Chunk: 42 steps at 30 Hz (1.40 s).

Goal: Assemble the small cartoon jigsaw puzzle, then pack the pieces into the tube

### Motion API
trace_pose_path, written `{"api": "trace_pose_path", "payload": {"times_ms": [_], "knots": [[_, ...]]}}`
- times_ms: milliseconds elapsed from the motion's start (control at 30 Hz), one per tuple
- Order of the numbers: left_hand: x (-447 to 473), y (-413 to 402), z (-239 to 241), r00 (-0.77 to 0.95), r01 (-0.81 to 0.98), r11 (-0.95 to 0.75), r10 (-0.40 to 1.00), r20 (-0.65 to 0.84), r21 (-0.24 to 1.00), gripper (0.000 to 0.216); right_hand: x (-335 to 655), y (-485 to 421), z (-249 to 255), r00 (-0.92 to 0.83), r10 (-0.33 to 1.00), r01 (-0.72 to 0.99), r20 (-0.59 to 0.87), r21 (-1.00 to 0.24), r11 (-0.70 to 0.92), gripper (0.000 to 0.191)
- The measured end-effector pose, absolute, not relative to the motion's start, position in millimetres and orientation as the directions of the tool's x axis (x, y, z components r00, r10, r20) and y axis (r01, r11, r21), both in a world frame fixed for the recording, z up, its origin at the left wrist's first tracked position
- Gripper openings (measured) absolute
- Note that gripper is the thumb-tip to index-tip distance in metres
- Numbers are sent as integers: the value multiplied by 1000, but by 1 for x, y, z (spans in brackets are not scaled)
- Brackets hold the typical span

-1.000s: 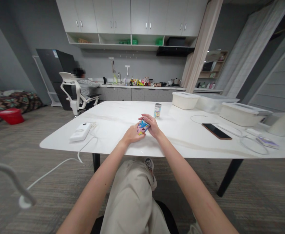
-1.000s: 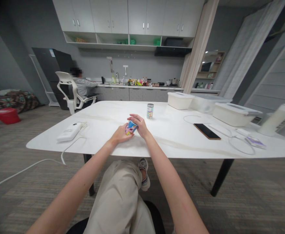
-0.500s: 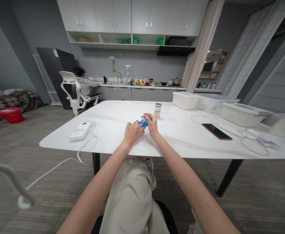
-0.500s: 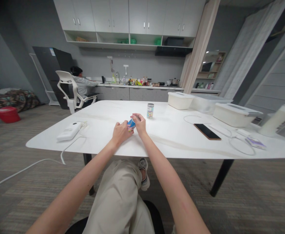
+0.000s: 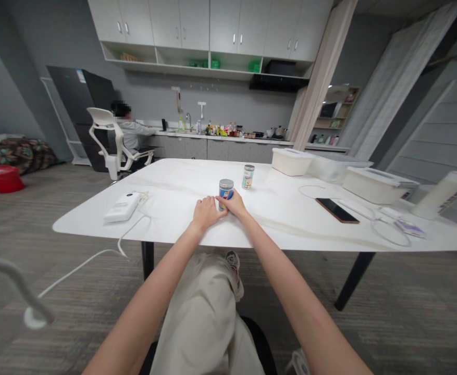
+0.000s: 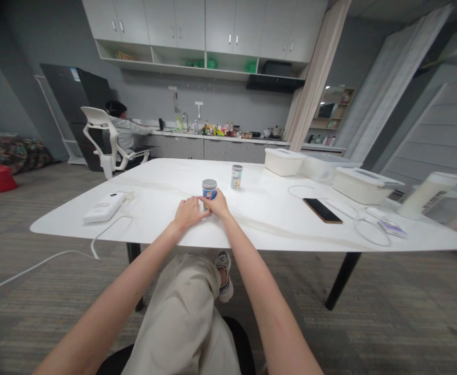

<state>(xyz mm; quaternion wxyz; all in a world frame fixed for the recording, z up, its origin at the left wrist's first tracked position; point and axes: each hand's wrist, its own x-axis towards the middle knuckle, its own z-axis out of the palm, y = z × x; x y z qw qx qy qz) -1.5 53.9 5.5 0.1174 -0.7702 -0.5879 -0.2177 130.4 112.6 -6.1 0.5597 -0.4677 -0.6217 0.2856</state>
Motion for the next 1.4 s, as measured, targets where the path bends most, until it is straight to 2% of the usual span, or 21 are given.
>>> {"api": "trace_pose_path", "payload": {"times_ms": [100,233,300,467,567,667,800,933,1067,1200,1400], "knots": [[-3,56,4,264,952,-303,882,391,41,44,144,124,-11,301,843,349,445,-874,337,47],[-4,55,5,258,955,-295,886,385,40,37,164,131,-16,573,692,360,439,-893,268,47],[-3,55,6,258,954,-297,887,382,46,37,174,129,-14,633,679,347,373,-920,181,50],[-3,55,5,260,960,-281,897,358,7,42,190,121,-1,735,620,376,275,-926,-34,78],[-3,55,5,262,961,-278,902,344,-2,43,196,122,0,779,573,362,256,-929,-77,72],[-3,54,6,261,960,-279,904,338,4,42,202,128,-4,792,574,331,209,-936,-116,64],[-4,54,6,258,959,-284,904,342,27,41,209,137,-11,737,656,345,163,-926,-157,61],[-3,52,7,256,958,-284,907,335,34,41,208,146,-15,654,728,407,206,-907,-108,52],[-2,50,8,257,960,-280,908,330,23,40,198,165,-17,471,842,521,262,-853,-26,47],[0,49,6,258,959,-283,901,348,22,40,187,192,-16,390,887,581,247,-814,-29,57],[1,48,4,252,960,-278,912,322,34,36,186,226,-12,499,829,566,251,-819,-93,80]]}}
